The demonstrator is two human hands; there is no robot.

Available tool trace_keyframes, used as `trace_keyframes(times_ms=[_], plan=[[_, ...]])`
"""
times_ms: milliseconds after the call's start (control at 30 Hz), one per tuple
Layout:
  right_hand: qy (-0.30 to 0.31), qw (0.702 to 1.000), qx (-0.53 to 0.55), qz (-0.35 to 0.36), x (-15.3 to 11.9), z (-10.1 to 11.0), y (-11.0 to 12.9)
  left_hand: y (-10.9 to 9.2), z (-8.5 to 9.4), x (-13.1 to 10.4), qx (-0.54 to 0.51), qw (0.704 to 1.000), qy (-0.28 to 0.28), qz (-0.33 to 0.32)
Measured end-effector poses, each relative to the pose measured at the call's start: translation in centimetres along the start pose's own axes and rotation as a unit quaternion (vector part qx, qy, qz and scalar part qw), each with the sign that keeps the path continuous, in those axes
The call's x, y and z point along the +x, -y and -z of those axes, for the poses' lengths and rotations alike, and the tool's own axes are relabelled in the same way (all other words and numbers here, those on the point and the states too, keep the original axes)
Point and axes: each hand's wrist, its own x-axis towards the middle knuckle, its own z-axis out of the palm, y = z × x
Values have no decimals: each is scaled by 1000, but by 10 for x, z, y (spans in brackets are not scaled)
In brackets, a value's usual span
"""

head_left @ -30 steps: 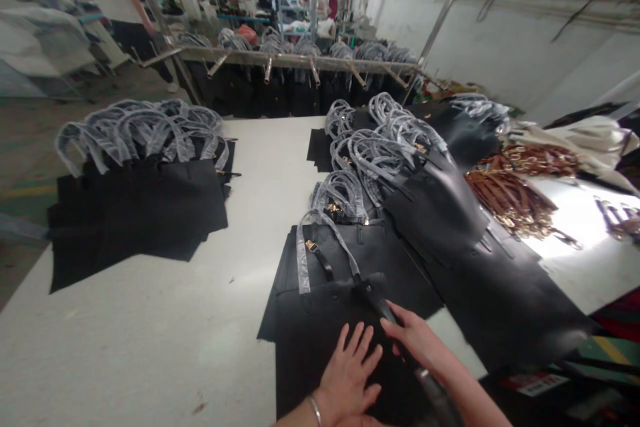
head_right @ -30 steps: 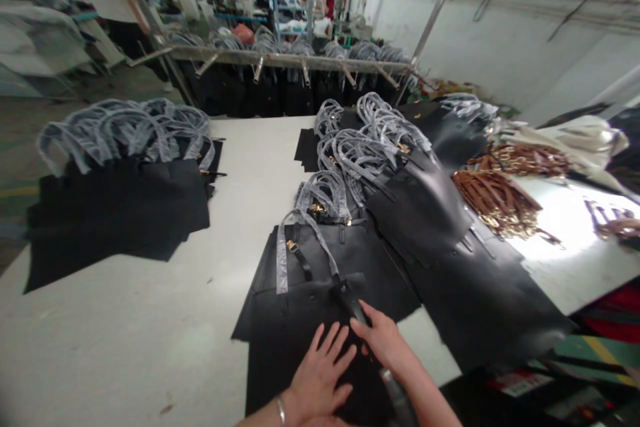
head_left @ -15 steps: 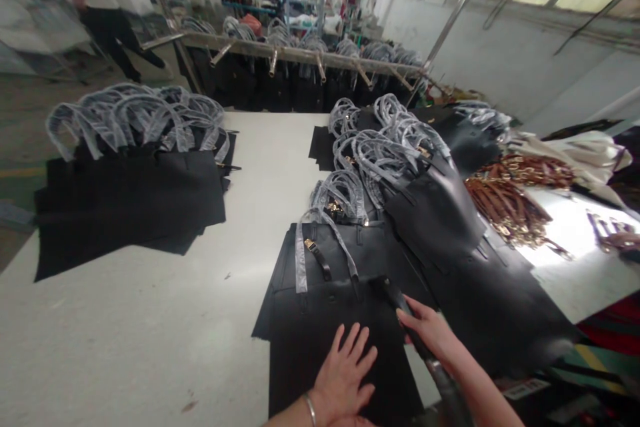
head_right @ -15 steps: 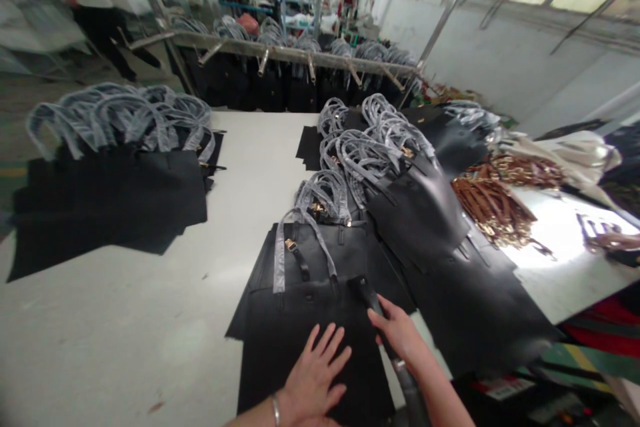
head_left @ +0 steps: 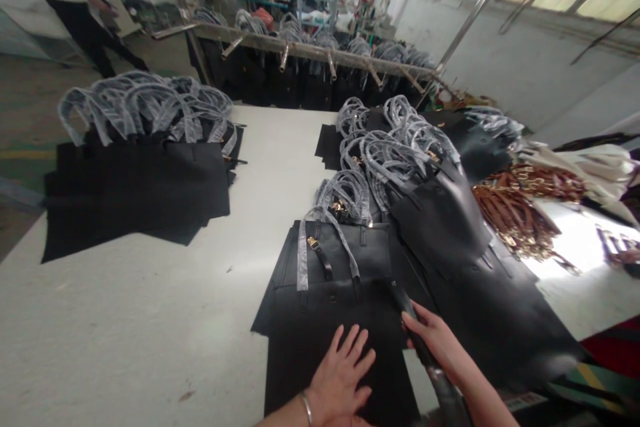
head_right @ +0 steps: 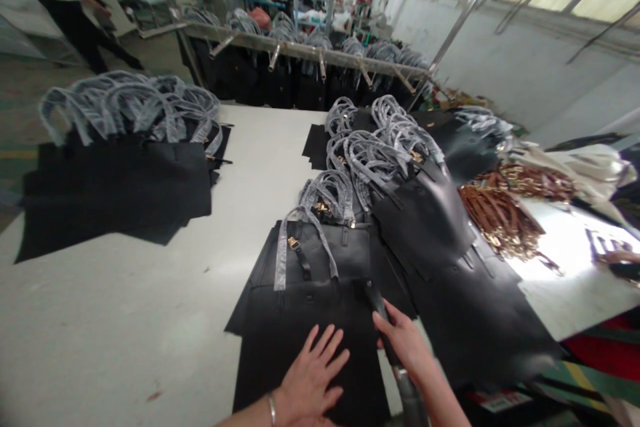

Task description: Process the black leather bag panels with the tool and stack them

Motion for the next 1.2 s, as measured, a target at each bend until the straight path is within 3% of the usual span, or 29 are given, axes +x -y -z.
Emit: trace_keyframes(times_ms=[167,300,433,600,700,833,1067,1200], plan=[[-14,1000,26,-6,22,-9,7,1,1,-1,2,1000,-5,-4],[-38,999,11,7,11,-12,9,1,-2,-1,3,1000,-2,-8],[42,999,-31,1,-21,-20,-1,1,-4,-1,10,1000,-5,-1],[134,989,-68,5,-31,-57,4,0,5,-1,9,1000,-8,-21],[117,989,-81,29,-19,-74,17,0,9,-1,12,1000,-11,-19],[72,992,-76,66,-11,-77,25,0,12,-3,14,1000,-13,-22],[129,984,-122,24,-22,-67,12,2,15,-5,9,999,-24,-27],[90,984,-130,83,-13,-80,25,2,16,-5,22,999,-18,-25]])
